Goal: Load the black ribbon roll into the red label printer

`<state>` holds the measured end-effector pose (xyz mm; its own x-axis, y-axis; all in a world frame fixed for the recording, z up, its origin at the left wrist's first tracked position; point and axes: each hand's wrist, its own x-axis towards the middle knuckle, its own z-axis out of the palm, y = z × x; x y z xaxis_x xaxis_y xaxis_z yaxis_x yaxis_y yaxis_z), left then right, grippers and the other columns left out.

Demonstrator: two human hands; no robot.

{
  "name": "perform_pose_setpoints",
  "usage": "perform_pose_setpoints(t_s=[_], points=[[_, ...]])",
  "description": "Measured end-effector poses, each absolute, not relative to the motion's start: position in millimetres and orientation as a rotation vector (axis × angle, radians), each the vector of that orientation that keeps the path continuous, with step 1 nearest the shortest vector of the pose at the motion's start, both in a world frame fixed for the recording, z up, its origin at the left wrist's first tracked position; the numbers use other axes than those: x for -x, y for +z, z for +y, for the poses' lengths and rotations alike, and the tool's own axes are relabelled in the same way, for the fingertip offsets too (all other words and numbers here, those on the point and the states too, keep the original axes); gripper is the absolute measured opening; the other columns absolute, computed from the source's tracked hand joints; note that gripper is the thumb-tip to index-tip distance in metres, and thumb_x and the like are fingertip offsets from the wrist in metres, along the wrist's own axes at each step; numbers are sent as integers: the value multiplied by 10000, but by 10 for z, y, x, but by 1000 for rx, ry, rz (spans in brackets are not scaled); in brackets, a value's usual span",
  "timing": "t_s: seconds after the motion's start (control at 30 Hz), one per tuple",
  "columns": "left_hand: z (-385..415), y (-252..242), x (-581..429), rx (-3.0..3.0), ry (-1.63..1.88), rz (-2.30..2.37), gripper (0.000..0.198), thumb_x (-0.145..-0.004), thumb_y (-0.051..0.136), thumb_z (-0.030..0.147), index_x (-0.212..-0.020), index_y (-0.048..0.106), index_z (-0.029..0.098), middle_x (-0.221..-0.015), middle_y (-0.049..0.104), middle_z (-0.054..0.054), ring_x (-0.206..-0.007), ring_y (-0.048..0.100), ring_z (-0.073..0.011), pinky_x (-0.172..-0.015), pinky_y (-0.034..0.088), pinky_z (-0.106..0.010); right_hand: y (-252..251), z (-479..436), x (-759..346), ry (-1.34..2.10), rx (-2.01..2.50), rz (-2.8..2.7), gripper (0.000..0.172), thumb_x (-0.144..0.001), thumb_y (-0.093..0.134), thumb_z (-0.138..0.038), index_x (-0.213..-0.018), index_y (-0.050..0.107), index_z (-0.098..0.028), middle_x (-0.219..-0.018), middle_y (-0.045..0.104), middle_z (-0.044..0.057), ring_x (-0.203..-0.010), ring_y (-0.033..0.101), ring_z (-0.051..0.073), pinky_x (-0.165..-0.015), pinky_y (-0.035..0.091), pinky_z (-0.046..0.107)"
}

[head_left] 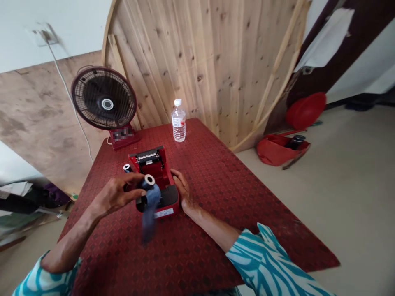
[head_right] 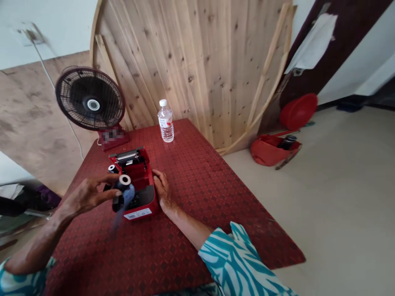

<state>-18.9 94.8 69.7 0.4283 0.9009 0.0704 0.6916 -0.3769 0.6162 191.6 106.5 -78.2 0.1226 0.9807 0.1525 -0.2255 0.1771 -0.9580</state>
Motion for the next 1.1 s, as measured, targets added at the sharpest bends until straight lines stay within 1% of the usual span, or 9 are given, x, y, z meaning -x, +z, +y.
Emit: perform_pose_setpoints(t_s=[0.1,0.27,0.4,0.47,0.57,0.67,0.77,0.9,1.1], points=[[1054,685,-113,-2471,315,1476,357,-807,647,391,-1121,695,230,-1134,733,-72,-1031,678,-271,-922,514,-374,-769,1077,-1918,1095,962,-1067,357,-897,479,-456,-1164,633,-276,-1217,643,42,-1184,558,229,-1045,408,421],[1240,603,-386,-2599,-218,1713,306,-813,660,258,-1115,701,280,-1116,730,-91,-1062,664,-315,-870,510,-404,-771,1107,-1911,1038,932,-1082,335,-895,478,-446,-1131,648,-280,-1185,641,36,-1167,559,213,-1063,391,403],[1415,514,-490,-2595,-337,1615,254,-769,686,204,-1005,742,279,-1007,758,-84,-989,689,-312,-831,507,-388,-758,1103,-1917,1031,933,-1083,333,-890,488,-446,-1129,650,-282,-1189,639,34,-1176,557,213,-1069,386,392],[1471,511,-474,-2585,-361,1545,263,-771,683,210,-1016,746,282,-1014,765,-75,-987,693,-307,-833,511,-380,-748,1098,-1922,1036,933,-1083,326,-889,491,-446,-1128,650,-290,-1187,642,29,-1173,560,211,-1067,391,391],[1424,598,-343,-2554,-222,1452,305,-842,603,285,-1125,716,276,-1124,743,-67,-1038,682,-282,-883,513,-364,-732,1092,-1929,1022,924,-1084,316,-889,492,-436,-1121,652,-292,-1175,647,29,-1164,566,212,-1060,400,396],[1197,720,-141,-2443,177,1392,363,-900,504,433,-1153,703,264,-1105,747,-55,-966,703,-251,-835,544,-331,-728,1089,-1933,1027,926,-1083,313,-896,488,-429,-1129,649,-297,-1182,643,26,-1170,562,208,-1067,394,396],[912,733,2,-2456,430,1336,415,-856,567,552,-1097,717,250,-1055,749,-63,-893,711,-238,-773,562,-311,-755,1092,-1928,1040,927,-1092,315,-906,482,-436,-1141,646,-305,-1198,641,18,-1183,555,204,-1071,392,394],[687,571,14,-2682,605,1207,428,-839,628,542,-1117,686,222,-1039,742,-94,-932,701,-244,-801,557,-340,-824,1109,-1909,1045,918,-1081,336,-915,471,-452,-1167,637,-304,-1214,644,19,-1186,557,208,-1065,401,398],[587,425,-29,-2856,635,1202,449,-831,650,530,-1135,635,199,-951,735,-100,-867,699,-251,-778,545,-368,-844,1128,-1901,1057,926,-1081,343,-918,471,-452,-1180,635,-302,-1231,639,28,-1191,558,211,-1063,404,408]])
